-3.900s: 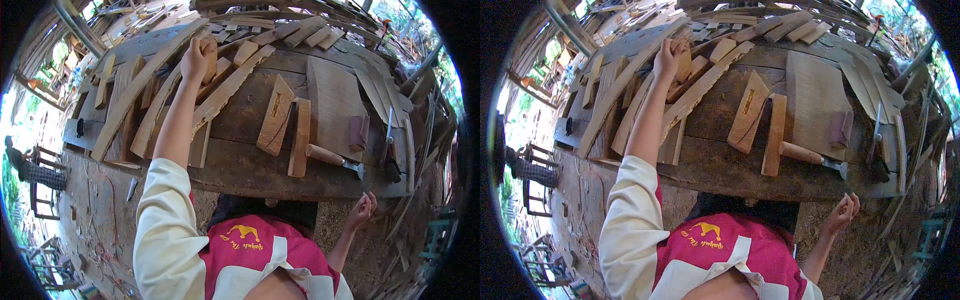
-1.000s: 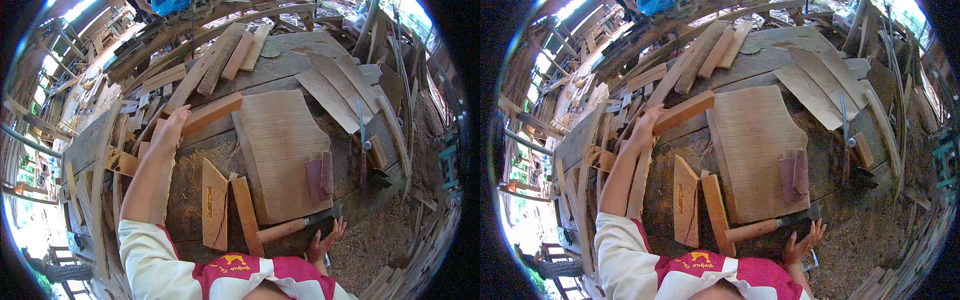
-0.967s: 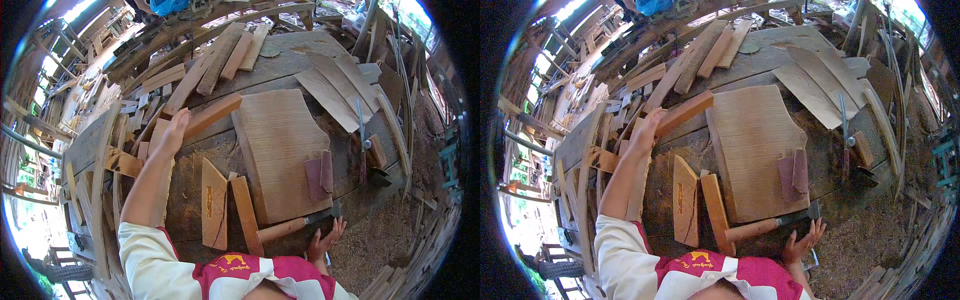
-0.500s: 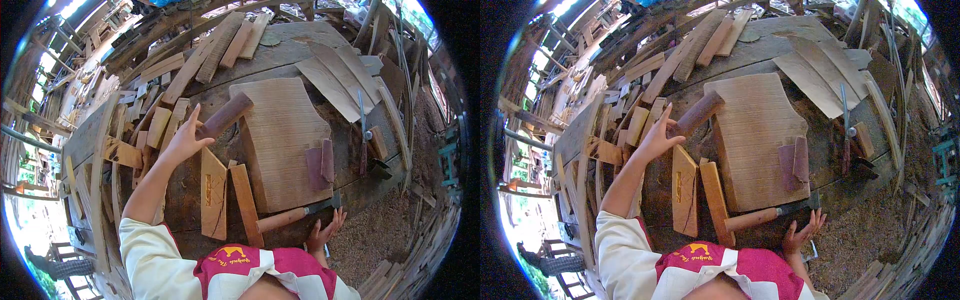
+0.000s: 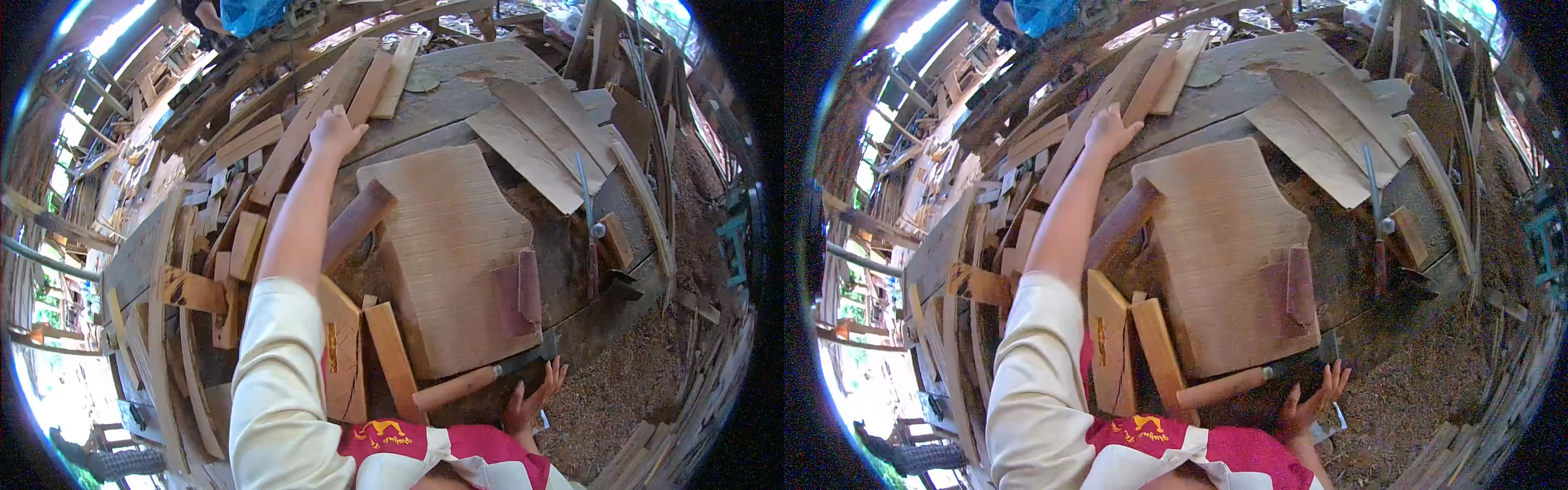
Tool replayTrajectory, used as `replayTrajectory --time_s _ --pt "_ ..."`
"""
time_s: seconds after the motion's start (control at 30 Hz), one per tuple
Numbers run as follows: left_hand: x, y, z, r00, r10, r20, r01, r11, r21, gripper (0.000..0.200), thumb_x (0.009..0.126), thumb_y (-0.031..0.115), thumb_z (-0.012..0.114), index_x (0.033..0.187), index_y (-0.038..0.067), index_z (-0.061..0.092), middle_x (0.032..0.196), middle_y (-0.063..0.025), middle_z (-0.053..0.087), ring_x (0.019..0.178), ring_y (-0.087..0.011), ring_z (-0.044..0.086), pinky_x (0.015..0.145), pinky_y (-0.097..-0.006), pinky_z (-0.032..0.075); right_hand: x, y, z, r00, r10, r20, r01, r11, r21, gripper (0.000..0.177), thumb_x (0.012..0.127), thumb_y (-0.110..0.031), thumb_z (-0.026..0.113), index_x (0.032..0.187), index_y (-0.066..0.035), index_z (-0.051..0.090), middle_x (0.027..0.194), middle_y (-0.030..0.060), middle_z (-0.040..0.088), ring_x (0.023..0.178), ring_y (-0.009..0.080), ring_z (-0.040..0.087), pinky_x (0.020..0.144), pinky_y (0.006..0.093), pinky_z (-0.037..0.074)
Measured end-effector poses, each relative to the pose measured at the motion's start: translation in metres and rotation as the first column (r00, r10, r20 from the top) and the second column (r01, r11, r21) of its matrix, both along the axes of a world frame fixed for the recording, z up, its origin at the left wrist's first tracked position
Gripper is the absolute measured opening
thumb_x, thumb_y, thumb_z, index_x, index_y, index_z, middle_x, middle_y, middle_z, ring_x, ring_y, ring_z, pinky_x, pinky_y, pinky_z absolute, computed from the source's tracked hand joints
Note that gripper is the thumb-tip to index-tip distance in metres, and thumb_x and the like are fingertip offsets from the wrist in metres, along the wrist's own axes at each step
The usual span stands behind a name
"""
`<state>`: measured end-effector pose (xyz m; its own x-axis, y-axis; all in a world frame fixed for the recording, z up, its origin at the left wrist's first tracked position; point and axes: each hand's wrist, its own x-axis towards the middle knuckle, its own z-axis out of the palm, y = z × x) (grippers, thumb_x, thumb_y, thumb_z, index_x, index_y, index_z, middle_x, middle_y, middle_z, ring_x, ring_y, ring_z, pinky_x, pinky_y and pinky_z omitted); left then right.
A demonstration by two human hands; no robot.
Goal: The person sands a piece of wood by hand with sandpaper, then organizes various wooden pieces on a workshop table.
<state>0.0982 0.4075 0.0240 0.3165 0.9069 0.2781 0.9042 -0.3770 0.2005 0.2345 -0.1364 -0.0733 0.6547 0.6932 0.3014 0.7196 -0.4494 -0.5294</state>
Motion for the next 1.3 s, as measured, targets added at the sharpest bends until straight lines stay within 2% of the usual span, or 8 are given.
replayTrajectory --time_s 0.07,0.3,0.37,0.43,0.5,0.77,1.17,1.3 --pt "0.016 0.005 -0.006 0.971 0.105 -0.215 -0.118 0.992 -0.049 0.057 0.070 0.046 0.068 0.106 0.003 0.055 0.118 -0.0143 0.050 0.111 -0.0294 0.048 0.090 -0.0392 0.043 0.000 0.000 0.002 1.000 -0.007 0.004 0.007 1.000 -0.007 0.055 0.086 -0.035 0.044 0.127 0.000 0.034 0.135 0.0206 0.033 0.130 0.0415 0.019 0.104 0.0527 0.015" --pt "0.023 0.028 -0.024 0.961 0.163 -0.224 -0.162 0.987 0.022 0.045 0.076 0.038 0.062 0.102 0.002 0.059 0.111 -0.0172 0.055 0.104 -0.0297 0.053 0.087 -0.0408 0.045 -0.002 0.005 0.012 1.000 -0.013 -0.010 0.013 0.999 -0.052 0.053 0.085 -0.032 0.046 0.126 -0.001 0.035 0.135 0.0221 0.033 0.130 0.0425 0.019 0.103 0.0544 0.016" --pt "0.013 0.026 -0.008 0.989 0.108 -0.105 -0.131 0.961 -0.244 0.041 0.078 0.036 0.055 0.098 0.000 0.060 0.099 -0.0203 0.061 0.088 -0.0320 0.060 0.081 -0.0419 0.048 -0.004 0.007 0.017 0.999 -0.034 -0.020 0.033 0.997 -0.072 0.052 0.084 -0.031 0.046 0.126 -0.001 0.036 0.135 0.0220 0.033 0.130 0.0424 0.019 0.103 0.0546 0.015" --pt "-0.007 0.034 -0.013 0.997 0.069 0.019 -0.065 0.985 -0.157 0.044 0.080 0.040 0.049 0.092 -0.001 0.061 0.084 -0.0191 0.063 0.072 -0.0298 0.062 0.072 -0.0424 0.050 -0.006 0.007 0.019 0.998 -0.057 -0.027 0.055 0.995 -0.088 0.052 0.084 -0.030 0.046 0.126 -0.001 0.036 0.136 0.0220 0.032 0.130 0.0423 0.019 0.103 0.0548 0.015" --pt "-0.020 0.032 -0.009 0.733 0.406 0.546 0.104 0.727 -0.679 0.045 0.083 0.042 0.044 0.088 0.000 0.059 0.075 -0.0133 0.062 0.064 -0.0260 0.060 0.061 -0.0417 0.051 -0.005 0.006 0.014 0.998 -0.051 -0.024 0.049 0.997 -0.067 0.051 0.083 -0.028 0.048 0.125 -0.001 0.037 0.136 0.0217 0.032 0.130 0.0423 0.019 0.104 0.0541 0.014" --pt "-0.085 -0.054 0.039 0.518 0.447 0.730 0.417 0.613 -0.671 0.038 0.087 0.039 0.054 0.089 0.002 0.053 0.068 -0.0092 0.055 0.053 -0.0159 0.054 0.043 -0.0290 0.047 -0.006 0.004 0.011 1.000 -0.027 -0.009 0.027 0.999 0.017 0.052 0.080 -0.025 0.051 0.124 -0.001 0.038 0.136 0.0195 0.033 0.130 0.0422 0.019 0.105 0.0514 0.015" --pt "-0.107 -0.217 0.052 0.389 0.383 0.838 0.656 0.523 -0.544 0.037 0.086 0.035 0.056 0.108 0.006 0.051 0.087 -0.0048 0.057 0.069 -0.0134 0.054 0.057 -0.0280 0.048 -0.008 0.000 0.007 0.996 -0.068 0.051 0.067 0.998 0.013 0.061 0.084 -0.027 0.052 0.133 -0.002 0.027 0.139 0.0208 0.026 0.132 0.0384 0.017 0.105 0.0508 0.015" --pt "-0.101 -0.275 0.033 0.315 0.342 0.885 0.699 0.547 -0.460 0.040 0.089 0.031 0.053 0.117 0.003 0.047 0.098 -0.0043 0.057 0.082 -0.0140 0.055 0.066 -0.0313 0.048 -0.011 0.022 0.047 0.987 0.104 0.120 -0.138 0.933 0.332 0.068 0.085 -0.033 0.055 0.136 0.000 0.022 0.139 0.0228 0.024 0.129 0.0366 0.025 0.105 0.0456 0.020"
